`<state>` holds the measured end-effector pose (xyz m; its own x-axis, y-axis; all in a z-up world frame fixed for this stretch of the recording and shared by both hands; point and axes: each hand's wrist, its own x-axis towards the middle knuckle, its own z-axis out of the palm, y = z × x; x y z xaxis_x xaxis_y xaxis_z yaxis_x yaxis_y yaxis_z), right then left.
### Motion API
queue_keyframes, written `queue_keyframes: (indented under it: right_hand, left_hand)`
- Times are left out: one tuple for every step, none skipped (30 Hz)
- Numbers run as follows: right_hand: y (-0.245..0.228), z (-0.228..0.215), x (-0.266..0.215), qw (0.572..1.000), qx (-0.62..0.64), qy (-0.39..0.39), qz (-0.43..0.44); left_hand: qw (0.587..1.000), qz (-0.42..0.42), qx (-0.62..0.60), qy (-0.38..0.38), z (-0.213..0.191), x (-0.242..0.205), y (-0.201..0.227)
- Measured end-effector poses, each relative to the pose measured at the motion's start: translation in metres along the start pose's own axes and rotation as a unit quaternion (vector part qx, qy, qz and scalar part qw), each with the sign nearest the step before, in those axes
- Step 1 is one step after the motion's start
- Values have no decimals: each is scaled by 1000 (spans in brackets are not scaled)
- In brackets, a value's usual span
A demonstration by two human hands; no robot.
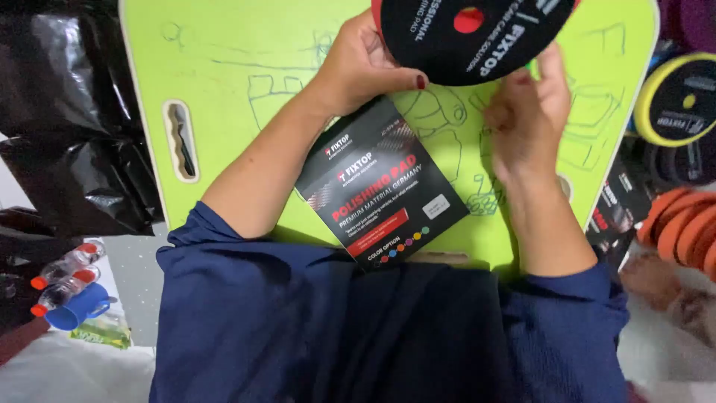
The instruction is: The person cleans a red polishing pad with a green brush, then places it into a black plastic bag along with a product card. They seal the bag and repeat the process with another pad.
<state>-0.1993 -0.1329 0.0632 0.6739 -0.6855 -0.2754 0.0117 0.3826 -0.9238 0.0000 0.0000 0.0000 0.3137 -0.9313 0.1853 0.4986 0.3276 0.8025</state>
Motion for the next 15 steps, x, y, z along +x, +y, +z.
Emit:
queue_keyframes:
  right_hand:
    - [-1, -1, 0, 1000, -2, 3, 3]
    - [-3, -1, -1, 1000, -6, -12, -12]
    - [-6, 1, 4, 999, -9, -34, -30]
    - [-12, -7, 5, 999, -10, -37, -31]
    - [-19, -14, 7, 998, -45, -44, -24]
    - [-25, -22, 8, 995, -81, -51, -17]
    - [-29, -24, 8, 995, -81, -52, -19]
    - [-32, -28, 8, 988, -143, -60, -9]
    - [-34, -32, 6, 977, -203, -64, 6]
    - [-25, -41, 11, 977, -203, -61, 8]
    - [-17, -50, 16, 956, -265, -65, -106]
    - [-8, -58, 20, 918, -324, -69, -218]
    - [-15, -51, 14, 917, -324, -69, -220]
    - [-22, -43, 7, 865, -421, -18, -272]
    - [-29, -34, 2, 798, -508, 29, -323]
  left_hand:
    - [1000, -2, -4, 0, -2, -3, -2]
    - [998, -44, 36, 4, -4, -5, -3]
    - [993, -81, 82, 8, -8, -5, 0]
    - [993, -78, 83, 10, -6, -4, 3]
    - [997, -42, 62, -15, -4, -2, 7]
    - [998, -7, 42, -39, -2, 0, 10]
    - [998, -4, 43, -40, 0, 1, 15]
    - [997, -18, 58, -37, 2, 2, 18]
    - [996, -36, 70, -35, 5, 2, 20]
    - [996, -39, 68, -36, 5, 2, 19]
    - [994, -47, 99, -18, 5, 2, 18]
    - [990, -54, 131, -1, 5, 2, 18]
    - [990, -52, 132, -1, 0, 3, 7]
    - [999, -25, 30, 33, -5, 2, -3]
    - [995, 6, -71, 68, -12, 3, -13]
